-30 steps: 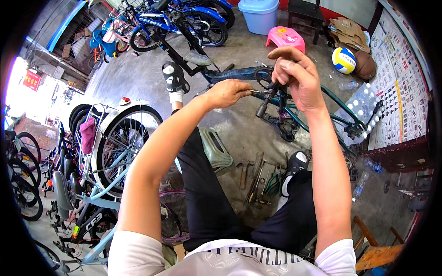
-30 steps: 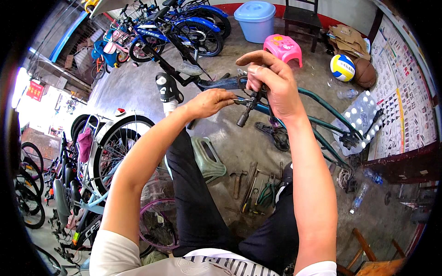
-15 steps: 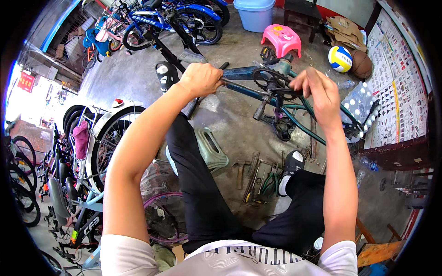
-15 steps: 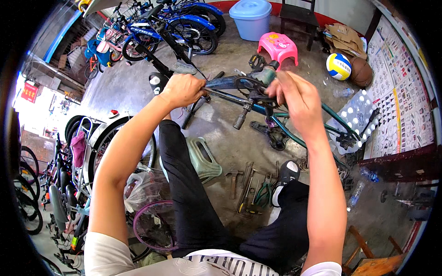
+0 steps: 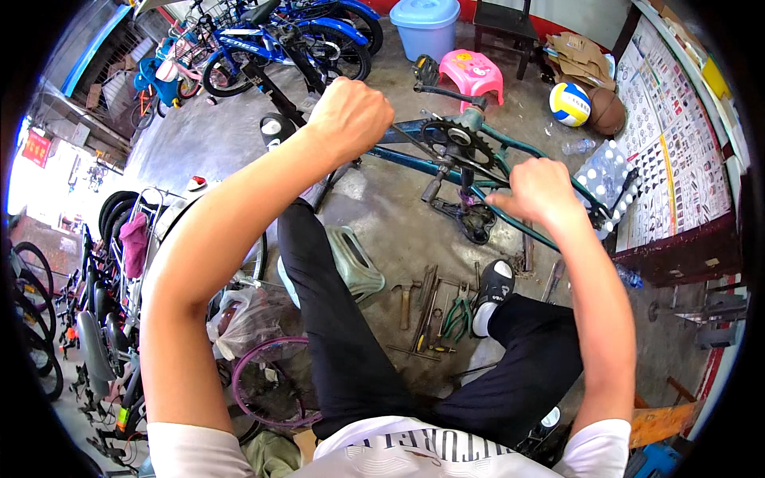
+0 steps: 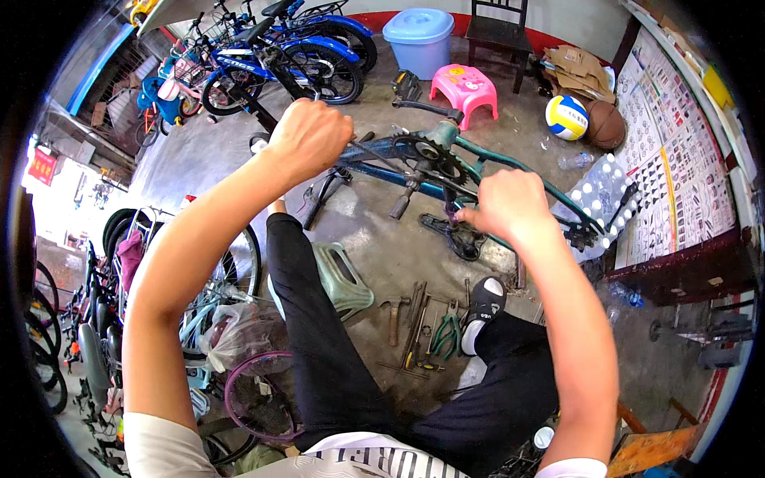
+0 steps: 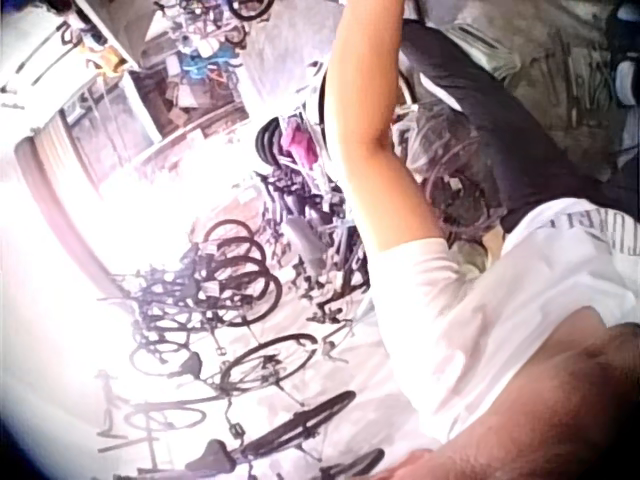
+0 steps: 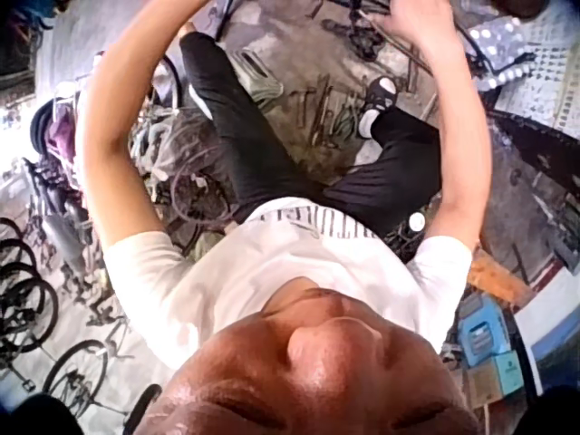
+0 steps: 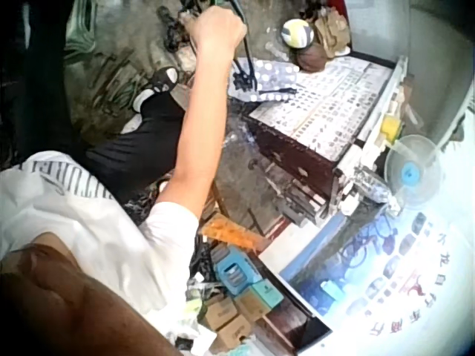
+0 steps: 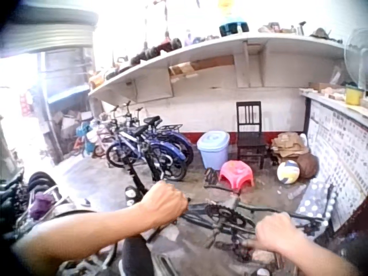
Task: The person taps a bicycle frame with a hammer and uses a wrench and pliers to manipulate components on the bottom bracket area.
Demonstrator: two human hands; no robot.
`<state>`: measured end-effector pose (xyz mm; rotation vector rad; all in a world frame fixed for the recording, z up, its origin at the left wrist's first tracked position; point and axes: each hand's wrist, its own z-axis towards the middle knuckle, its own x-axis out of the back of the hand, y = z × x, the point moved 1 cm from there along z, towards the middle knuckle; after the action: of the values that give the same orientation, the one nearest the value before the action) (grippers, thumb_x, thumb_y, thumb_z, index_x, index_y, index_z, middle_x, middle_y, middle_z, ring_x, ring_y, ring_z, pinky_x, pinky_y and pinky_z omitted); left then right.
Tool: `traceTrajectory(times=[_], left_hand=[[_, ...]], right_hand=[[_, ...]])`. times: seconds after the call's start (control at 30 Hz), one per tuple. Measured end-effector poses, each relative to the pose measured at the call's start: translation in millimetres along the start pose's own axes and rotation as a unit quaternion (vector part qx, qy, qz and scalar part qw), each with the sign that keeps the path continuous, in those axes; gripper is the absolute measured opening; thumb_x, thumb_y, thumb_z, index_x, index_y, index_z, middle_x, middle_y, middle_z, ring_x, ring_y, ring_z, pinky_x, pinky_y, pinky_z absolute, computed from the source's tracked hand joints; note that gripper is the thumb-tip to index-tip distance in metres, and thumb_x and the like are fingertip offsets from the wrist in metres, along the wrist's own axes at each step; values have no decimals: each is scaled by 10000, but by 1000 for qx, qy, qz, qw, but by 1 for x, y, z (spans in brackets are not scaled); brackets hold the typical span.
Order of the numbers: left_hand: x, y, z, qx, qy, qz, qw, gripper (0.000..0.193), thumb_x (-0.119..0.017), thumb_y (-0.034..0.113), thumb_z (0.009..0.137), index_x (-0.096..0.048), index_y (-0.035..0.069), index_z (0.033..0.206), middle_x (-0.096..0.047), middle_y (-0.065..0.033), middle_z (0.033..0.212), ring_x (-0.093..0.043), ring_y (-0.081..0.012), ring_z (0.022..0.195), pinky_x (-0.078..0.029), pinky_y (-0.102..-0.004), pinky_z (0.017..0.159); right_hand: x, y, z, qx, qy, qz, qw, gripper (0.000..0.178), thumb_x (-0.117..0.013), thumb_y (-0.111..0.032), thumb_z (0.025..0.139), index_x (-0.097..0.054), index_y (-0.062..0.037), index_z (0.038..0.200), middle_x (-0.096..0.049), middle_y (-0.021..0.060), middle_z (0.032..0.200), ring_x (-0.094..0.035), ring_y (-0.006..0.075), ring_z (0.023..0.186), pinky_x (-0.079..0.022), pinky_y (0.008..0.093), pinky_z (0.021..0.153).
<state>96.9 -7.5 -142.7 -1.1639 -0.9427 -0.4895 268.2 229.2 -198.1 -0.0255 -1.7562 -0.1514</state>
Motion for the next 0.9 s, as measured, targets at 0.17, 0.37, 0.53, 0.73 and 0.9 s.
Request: traceTrajectory(times=[0.17, 0.37, 0.53, 0.73, 0.9], left_hand=[[17, -2, 7, -28, -86, -16, 996, 130, -692, 175, 790, -756, 96, 709, -729, -140, 733, -738, -316, 716, -557, -415, 615], [35, -8, 34, -94, -206, 15, 974, 283, -741, 368, 859, -793, 99, 785, -749, -137, 779, -746, -325, 769, -567, -422, 669], [45, -2, 47, -124, -174, 38, 976, 257, -732, 347, 865, -803, 106, 814, -767, -117, 833, -752, -311, 817, -580, -414, 698], [60, 6, 57, -152, -151, 70, 974, 138, -680, 179, 791, -798, 105, 786, -764, -112, 824, -755, -305, 819, -588, -408, 693], [64, 6, 61, -160, -137, 79, 974, 102, -703, 151, 751, -794, 105, 762, -758, -113, 803, -755, -303, 817, -589, -407, 689]], right_hand=[[-5, 6, 10, -62, -48, 83, 993, 687, -678, -555, 899, -641, 57, 1208, -712, 248, 1187, -689, 385, 1123, -536, 477, 975], [-34, 16, 17, -117, -73, 244, 960, 760, -708, -435, 832, -487, 120, 1302, -669, 348, 1184, -648, 460, 1158, -506, 493, 996], [-60, 22, 28, -128, -78, 248, 957, 423, -579, -196, 795, -659, 86, 1101, -666, 340, 1207, -646, 462, 1159, -510, 494, 999], [-70, 13, 18, -134, -4, 265, 955, 388, -652, -212, 788, -636, 66, 1059, -693, 327, 1077, -668, 473, 1061, -525, 511, 939], [-72, 11, 19, -137, 37, 261, 955, 317, -693, -227, 814, -646, 18, 1009, -723, 269, 1000, -691, 459, 991, -546, 523, 873]])
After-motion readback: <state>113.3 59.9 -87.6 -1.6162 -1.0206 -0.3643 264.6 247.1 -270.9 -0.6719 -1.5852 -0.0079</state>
